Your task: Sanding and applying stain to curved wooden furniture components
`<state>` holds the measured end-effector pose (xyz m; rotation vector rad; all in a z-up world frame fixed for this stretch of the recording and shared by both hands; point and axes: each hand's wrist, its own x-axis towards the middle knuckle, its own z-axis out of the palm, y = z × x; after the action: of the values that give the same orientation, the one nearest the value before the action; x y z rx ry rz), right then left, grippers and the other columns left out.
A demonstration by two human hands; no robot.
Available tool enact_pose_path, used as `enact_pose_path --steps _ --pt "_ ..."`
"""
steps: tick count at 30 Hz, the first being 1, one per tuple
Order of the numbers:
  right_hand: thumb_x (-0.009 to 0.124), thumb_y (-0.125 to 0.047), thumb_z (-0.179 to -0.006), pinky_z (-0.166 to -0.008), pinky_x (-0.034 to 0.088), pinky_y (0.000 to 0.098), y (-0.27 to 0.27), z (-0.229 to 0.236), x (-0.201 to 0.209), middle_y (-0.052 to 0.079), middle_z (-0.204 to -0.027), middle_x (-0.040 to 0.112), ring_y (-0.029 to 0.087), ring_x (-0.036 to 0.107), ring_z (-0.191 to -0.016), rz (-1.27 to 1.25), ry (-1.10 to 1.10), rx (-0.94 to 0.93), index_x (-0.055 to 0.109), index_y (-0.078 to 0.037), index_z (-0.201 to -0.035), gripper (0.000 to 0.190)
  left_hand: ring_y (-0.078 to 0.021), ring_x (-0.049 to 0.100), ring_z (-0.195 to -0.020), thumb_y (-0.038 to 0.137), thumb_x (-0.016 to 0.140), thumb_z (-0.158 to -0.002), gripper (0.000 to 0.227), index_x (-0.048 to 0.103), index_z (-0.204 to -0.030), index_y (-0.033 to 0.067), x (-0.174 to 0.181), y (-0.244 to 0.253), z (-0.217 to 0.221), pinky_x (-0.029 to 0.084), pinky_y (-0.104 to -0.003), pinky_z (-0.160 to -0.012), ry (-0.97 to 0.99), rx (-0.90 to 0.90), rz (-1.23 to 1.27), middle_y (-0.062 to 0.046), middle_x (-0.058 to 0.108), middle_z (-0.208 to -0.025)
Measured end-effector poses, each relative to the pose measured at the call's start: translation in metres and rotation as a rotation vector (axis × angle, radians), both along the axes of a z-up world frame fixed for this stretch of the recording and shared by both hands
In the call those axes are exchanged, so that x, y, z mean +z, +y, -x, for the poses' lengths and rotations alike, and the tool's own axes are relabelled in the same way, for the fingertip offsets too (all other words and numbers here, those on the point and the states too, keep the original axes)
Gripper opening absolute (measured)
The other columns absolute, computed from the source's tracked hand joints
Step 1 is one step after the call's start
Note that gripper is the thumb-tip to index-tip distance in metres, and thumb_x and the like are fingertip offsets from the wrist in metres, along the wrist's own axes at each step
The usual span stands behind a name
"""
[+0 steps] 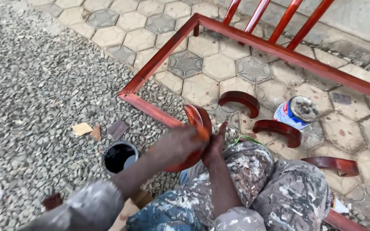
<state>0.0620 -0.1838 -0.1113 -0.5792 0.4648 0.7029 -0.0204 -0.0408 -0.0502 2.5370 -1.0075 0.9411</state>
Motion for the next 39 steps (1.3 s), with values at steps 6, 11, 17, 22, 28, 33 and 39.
enact_pose_path --steps 6,11,17,22,28,33,39 --pt "0.044 -0.095 -0.08 -0.086 0.055 0.0358 0.006 -0.005 -0.002 0.014 -0.087 0.074 0.031 0.071 -0.08 0.462 -0.066 0.019 0.079 -0.009 -0.095 0.094 -0.0305 0.073 -0.103 0.04 0.078 -0.087 0.023 0.075 -0.108 0.0298 -0.018 0.072 -0.066 0.058 -0.045 -0.089 0.691 0.844 0.695 -0.002 0.075 -0.102" --pt "0.059 -0.09 -0.074 -0.096 0.049 0.034 0.023 0.002 0.036 0.015 -0.093 0.073 0.027 0.069 -0.096 0.696 -0.036 -0.106 0.078 -0.009 -0.086 0.084 -0.0267 0.074 -0.082 0.043 0.074 -0.097 0.031 0.074 -0.121 0.0236 -0.002 0.072 -0.054 0.059 -0.033 -0.066 0.709 0.858 1.258 -0.016 0.075 -0.103" --pt "0.028 -0.1 -0.075 -0.127 0.017 0.0337 0.019 0.01 0.05 0.017 -0.154 0.048 0.03 0.016 -0.158 0.777 -0.091 0.132 0.075 -0.018 -0.121 0.105 -0.0374 0.065 -0.103 0.007 0.074 -0.082 0.028 0.077 -0.109 0.0134 0.031 0.017 -0.006 0.058 -0.047 -0.082 0.178 0.374 0.095 -0.012 0.073 -0.1" --pt "0.022 -0.101 -0.075 -0.127 0.014 0.0354 0.021 0.003 0.043 0.015 -0.16 0.04 0.028 0.007 -0.158 0.859 -0.092 0.186 0.078 -0.025 -0.119 0.105 -0.0362 0.067 -0.079 0.011 0.064 -0.088 0.021 0.069 -0.109 0.0138 0.022 0.002 0.022 0.055 -0.043 -0.064 0.084 0.261 -0.166 -0.015 0.06 -0.103" --pt "0.027 -0.098 -0.075 -0.129 0.015 0.0342 0.016 0.03 0.102 0.013 -0.163 0.035 0.023 0.017 -0.157 0.762 -0.11 0.226 0.061 -0.019 -0.143 0.11 -0.0375 0.072 -0.094 0.031 0.067 -0.087 0.027 0.07 -0.113 0.0229 -0.024 0.097 -0.055 0.058 -0.047 -0.079 0.672 0.801 0.334 -0.011 0.069 -0.097" --pt "0.036 -0.095 -0.082 -0.114 0.04 0.042 -0.001 -0.006 0.044 0.022 -0.137 0.062 0.037 0.056 -0.13 0.305 -0.083 0.056 0.061 -0.006 -0.138 0.108 -0.0206 0.077 -0.081 0.056 0.071 -0.087 0.039 0.072 -0.119 0.0324 -0.047 0.112 -0.053 0.06 -0.034 -0.073 0.967 1.01 0.86 -0.003 0.077 -0.092" --pt "0.042 -0.079 -0.091 -0.1 0.054 0.0451 -0.016 -0.017 0.021 0.017 -0.109 0.07 0.036 0.068 -0.103 -0.027 0.129 -0.051 0.067 -0.006 -0.122 0.083 -0.0538 0.058 -0.122 0.043 0.062 -0.1 0.042 0.06 -0.138 0.0257 0.019 0.035 0.044 0.044 -0.063 -0.107 0.73 0.789 0.808 -0.03 0.056 -0.131"
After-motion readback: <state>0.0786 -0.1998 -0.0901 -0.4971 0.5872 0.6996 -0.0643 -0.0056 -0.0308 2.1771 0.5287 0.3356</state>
